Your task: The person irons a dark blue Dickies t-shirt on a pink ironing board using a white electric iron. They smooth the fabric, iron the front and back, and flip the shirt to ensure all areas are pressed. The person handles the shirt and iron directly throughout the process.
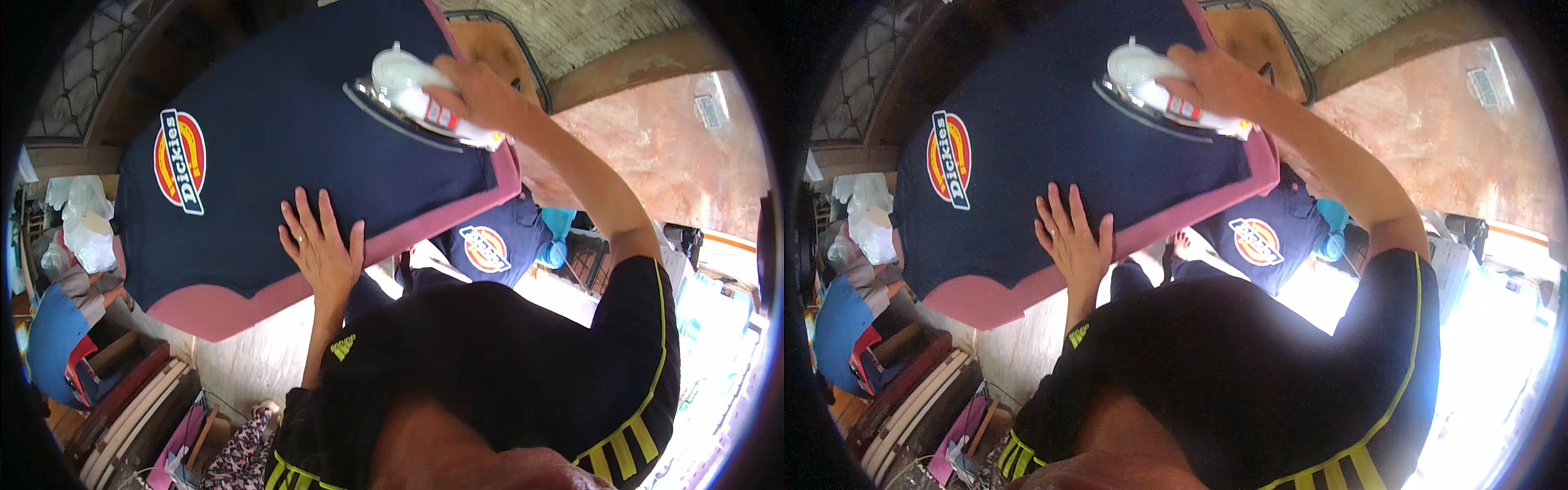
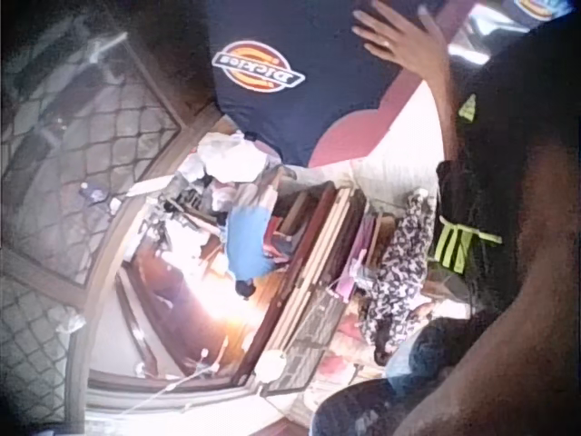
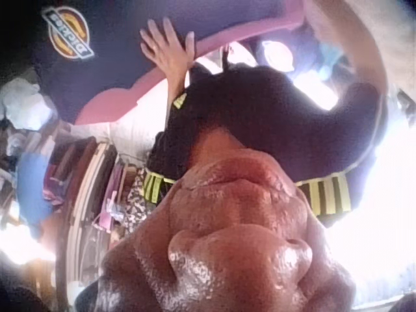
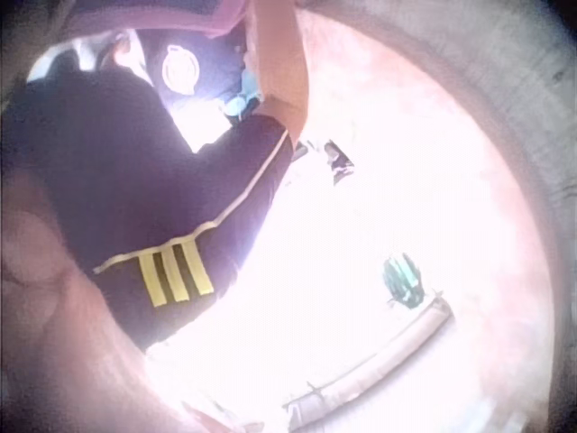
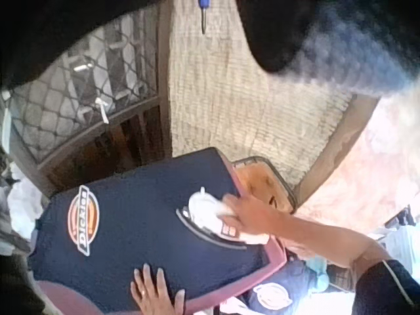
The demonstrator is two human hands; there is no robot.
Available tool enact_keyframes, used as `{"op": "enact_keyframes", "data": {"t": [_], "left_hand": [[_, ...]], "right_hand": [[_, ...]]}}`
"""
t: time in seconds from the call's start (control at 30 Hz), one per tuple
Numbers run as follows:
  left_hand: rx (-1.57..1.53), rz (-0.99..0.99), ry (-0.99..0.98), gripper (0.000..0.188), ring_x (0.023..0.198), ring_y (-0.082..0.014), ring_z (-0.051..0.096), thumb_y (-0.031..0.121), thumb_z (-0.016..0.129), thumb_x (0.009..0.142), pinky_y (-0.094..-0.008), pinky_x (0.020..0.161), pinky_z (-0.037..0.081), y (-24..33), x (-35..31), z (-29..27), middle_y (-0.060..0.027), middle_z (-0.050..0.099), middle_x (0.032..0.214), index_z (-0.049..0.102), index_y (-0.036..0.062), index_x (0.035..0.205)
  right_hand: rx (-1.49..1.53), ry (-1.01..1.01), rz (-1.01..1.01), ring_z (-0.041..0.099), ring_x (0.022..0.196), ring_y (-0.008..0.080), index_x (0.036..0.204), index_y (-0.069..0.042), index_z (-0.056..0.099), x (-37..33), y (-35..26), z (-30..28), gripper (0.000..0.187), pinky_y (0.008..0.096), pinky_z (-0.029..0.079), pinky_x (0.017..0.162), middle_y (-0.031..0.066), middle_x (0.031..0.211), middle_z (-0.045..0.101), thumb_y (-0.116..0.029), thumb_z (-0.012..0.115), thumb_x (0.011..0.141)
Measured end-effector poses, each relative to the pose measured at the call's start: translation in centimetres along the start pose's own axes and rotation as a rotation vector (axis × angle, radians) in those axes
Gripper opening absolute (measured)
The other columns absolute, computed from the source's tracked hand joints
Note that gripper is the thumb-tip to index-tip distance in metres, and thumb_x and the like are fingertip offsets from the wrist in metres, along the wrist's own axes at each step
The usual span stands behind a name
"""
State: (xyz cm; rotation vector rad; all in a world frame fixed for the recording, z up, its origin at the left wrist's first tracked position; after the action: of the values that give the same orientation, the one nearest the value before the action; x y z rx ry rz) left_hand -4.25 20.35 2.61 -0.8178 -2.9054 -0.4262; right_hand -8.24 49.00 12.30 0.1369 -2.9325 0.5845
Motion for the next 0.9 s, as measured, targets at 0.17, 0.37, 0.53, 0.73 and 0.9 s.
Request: {"op": "enact_keyframes", "data": {"t": [0.17,0.37,0.53,0.73,0.9], "left_hand": [[0.013,-0.023,-0.022,0.074,0.149,-0.0458,0.016,0.050,0.055,0.092,-0.0606,0.116,0.012,-0.3,-0.2,0.5,-0.0196,0.021,0.163,0.037,0.0102,0.152],[0.011,-0.008,0.004,0.072,0.149,-0.0455,0.018,0.051,0.052,0.093,-0.0606,0.116,0.013,0.0,0.1,0.3,-0.0195,0.026,0.161,0.039,0.0105,0.152],[0.021,0.011,0.039,0.072,0.148,-0.0458,0.020,0.053,0.052,0.093,-0.0617,0.114,0.016,-0.3,0.0,0.5,-0.0190,0.027,0.161,0.040,0.0131,0.152],[0.036,0.027,0.089,0.072,0.147,-0.0459,0.021,0.054,0.052,0.093,-0.0622,0.114,0.017,-0.2,-0.2,0.4,-0.0183,0.027,0.161,0.040,0.0140,0.152],[0.041,0.018,0.070,0.071,0.149,-0.0443,0.019,0.053,0.052,0.093,-0.0618,0.115,0.016,-0.1,0.0,0.4,-0.0178,0.025,0.162,0.041,0.0140,0.151]], "right_hand": [[-0.063,0.229,-0.036,0.066,0.093,0.0441,0.120,0.000,0.061,10.6,7.8,-2.5,0.042,0.0503,0.050,0.083,0.0286,0.100,0.067,-0.034,0.058,0.097],[-0.063,0.256,0.133,0.069,0.088,0.0427,0.113,0.004,0.064,17.4,14.8,-3.4,0.049,0.0484,0.053,0.081,0.0305,0.097,0.069,-0.040,0.051,0.097],[0.183,-0.021,0.423,0.070,0.068,0.0342,0.124,0.006,0.058,9.4,8.3,-2.6,0.053,0.0412,0.056,0.064,0.0276,0.097,0.069,-0.040,0.046,0.101],[-0.047,0.342,-0.018,0.065,0.090,0.0445,0.127,0.001,0.055,-6.0,4.0,-1.0,0.044,0.0494,0.051,0.078,0.0296,0.104,0.065,-0.032,0.057,0.099],[0.029,0.170,0.178,0.065,0.083,0.0446,0.117,0.001,0.056,-16.6,-0.4,-1.5,0.033,0.0480,0.052,0.074,0.0293,0.091,0.064,-0.024,0.063,0.096]]}}
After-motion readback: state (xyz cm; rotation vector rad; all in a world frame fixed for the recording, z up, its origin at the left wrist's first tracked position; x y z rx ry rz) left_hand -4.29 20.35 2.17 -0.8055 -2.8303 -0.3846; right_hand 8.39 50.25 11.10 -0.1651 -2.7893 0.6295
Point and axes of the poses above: each hand's wrist, its own x-axis towards the middle knuckle, its own z-axis out of the palm, y = z × x, the point moved 9 cm from there along x, towards the middle knuckle
